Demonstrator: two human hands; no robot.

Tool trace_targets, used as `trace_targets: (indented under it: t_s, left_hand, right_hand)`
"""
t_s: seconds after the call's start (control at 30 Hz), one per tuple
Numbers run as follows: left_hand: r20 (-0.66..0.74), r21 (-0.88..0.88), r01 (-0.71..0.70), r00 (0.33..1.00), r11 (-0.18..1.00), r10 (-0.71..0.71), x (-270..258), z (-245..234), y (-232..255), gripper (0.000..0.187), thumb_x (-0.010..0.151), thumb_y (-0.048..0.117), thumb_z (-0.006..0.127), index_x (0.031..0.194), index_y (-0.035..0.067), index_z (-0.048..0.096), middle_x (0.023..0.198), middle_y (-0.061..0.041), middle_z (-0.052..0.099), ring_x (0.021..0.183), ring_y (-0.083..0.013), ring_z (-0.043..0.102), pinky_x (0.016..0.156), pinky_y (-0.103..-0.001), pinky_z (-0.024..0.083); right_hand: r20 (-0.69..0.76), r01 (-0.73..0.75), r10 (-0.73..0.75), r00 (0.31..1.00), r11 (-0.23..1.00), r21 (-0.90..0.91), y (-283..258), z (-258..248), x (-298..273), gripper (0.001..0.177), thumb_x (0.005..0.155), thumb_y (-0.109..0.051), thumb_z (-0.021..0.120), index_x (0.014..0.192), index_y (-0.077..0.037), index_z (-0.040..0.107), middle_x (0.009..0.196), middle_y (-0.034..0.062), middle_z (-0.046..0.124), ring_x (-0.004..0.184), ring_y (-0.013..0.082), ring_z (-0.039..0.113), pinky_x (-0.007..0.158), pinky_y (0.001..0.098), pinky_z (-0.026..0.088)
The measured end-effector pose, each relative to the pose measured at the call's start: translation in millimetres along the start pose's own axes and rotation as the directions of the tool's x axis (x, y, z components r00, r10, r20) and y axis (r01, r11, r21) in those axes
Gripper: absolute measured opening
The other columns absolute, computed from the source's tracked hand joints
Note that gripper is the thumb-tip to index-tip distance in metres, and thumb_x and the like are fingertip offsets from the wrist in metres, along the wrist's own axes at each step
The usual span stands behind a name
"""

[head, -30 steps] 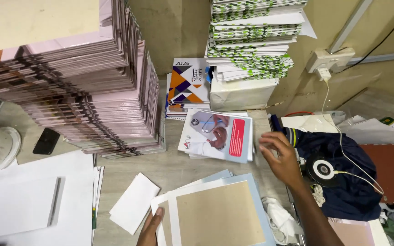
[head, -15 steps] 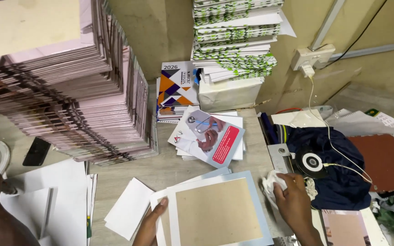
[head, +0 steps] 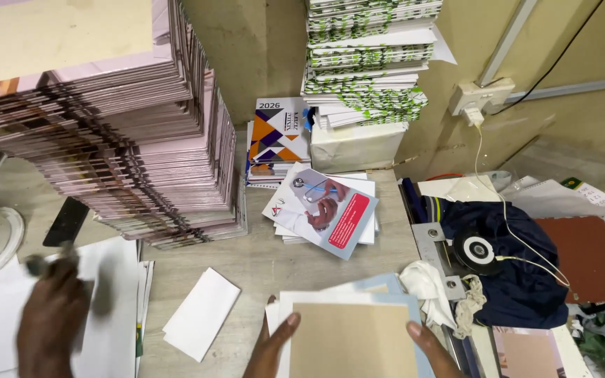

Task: The person inserts a white paper sheet into a book cover and places the assembled book onto a stack. The person repeats this process multiple times, handling stacks of covers and paper sheets on a cluttered table.

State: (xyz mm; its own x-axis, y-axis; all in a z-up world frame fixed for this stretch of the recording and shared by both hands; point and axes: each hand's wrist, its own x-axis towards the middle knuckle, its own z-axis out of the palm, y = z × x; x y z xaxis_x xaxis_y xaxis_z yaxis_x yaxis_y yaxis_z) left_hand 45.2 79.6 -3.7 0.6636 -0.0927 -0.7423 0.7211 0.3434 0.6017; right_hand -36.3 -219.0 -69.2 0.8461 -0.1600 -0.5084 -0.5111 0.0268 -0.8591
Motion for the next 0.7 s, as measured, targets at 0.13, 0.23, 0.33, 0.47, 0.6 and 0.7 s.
trace_targets:
  t_s: [0.13, 0.23, 0.33, 0.47, 0.6, 0.7]
  left_hand:
    - [0.394, 0.044, -0.32, 0.876, 0.947, 0.277, 120, -100, -127, 0.12, 0.08, 0.047, 0.077, 0.164, 0.021, -0.004, 0.085, 0.002, 0.051, 0.078, -0.0106, 0.05, 0.1, -0.029, 0.032]
    - [0.052, 0.127, -0.033, 0.998, 0.991, 0.027, 6, -19, -36, 0.106, 0.074, 0.043, 0.074, 0.165, 0.028, 0.022, 0.171, 0.007, 0.029, 0.158, -0.0156, 0.028, 0.129, -0.038, 0.019]
    - [0.04, 0.107, 0.035, 0.998, 0.994, -0.04, -30, 9, 4, 0.1, 0.078, 0.042, 0.07, 0.165, 0.028, 0.022, 0.17, 0.0, 0.037, 0.156, -0.0194, 0.035, 0.126, -0.041, 0.027]
    - [0.019, -0.039, 0.092, 0.996, 0.995, -0.091, -55, 43, 47, 0.087, 0.082, 0.029, 0.064, 0.163, 0.027, 0.033, 0.157, -0.008, 0.058, 0.142, -0.0286, 0.056, 0.115, -0.045, 0.043]
    - [0.039, -0.003, 0.002, 0.999, 1.0, -0.001, -21, 26, 39, 0.076, 0.084, 0.036, 0.06, 0.156, 0.018, 0.045, 0.155, -0.007, 0.055, 0.141, -0.026, 0.053, 0.115, -0.043, 0.043]
    - [0.06, 0.186, -0.188, 0.982, 0.964, 0.18, 27, 8, 53, 0.084, 0.085, 0.045, 0.055, 0.163, 0.027, 0.03, 0.171, 0.003, 0.032, 0.155, -0.0183, 0.036, 0.124, -0.044, 0.027]
  right_hand:
    - [-0.013, -0.038, 0.036, 0.999, 0.991, -0.128, 389, -117, 176, 0.111, 0.069, -0.077, 0.052, 0.161, -0.018, 0.031, 0.169, 0.0069, 0.028, 0.159, 0.026, 0.017, 0.129, 0.0492, 0.014]
    - [-0.027, -0.458, 0.621, 0.783, 0.607, 0.65, 231, -75, 78, 0.093, 0.088, -0.07, 0.036, 0.166, -0.028, 0.009, 0.173, -0.0077, 0.009, 0.159, 0.0106, 0.006, 0.132, 0.0392, 0.01]
    - [-0.059, 0.257, -0.282, 0.958, 0.928, -0.27, 0, 14, -88, 0.079, 0.082, -0.05, 0.057, 0.155, -0.023, 0.042, 0.169, -0.0079, 0.033, 0.16, 0.0077, 0.018, 0.128, 0.0381, 0.015]
    - [-0.165, -0.082, 0.117, 0.979, 0.976, 0.204, -170, 66, -81, 0.069, 0.091, -0.041, 0.046, 0.155, -0.015, 0.047, 0.162, 0.0044, 0.047, 0.154, 0.0162, 0.035, 0.126, 0.041, 0.025]
    - [-0.091, -0.257, 0.344, 0.934, 0.83, 0.496, -131, 47, -50, 0.062, 0.098, -0.035, 0.04, 0.15, -0.005, 0.055, 0.148, 0.0201, 0.063, 0.137, 0.031, 0.055, 0.114, 0.0486, 0.04]
    - [-0.2, -0.045, 0.098, 0.975, 0.966, 0.255, -126, 24, -9, 0.06, 0.096, -0.041, 0.043, 0.141, -0.006, 0.063, 0.137, 0.0211, 0.071, 0.128, 0.0319, 0.063, 0.109, 0.0483, 0.045]
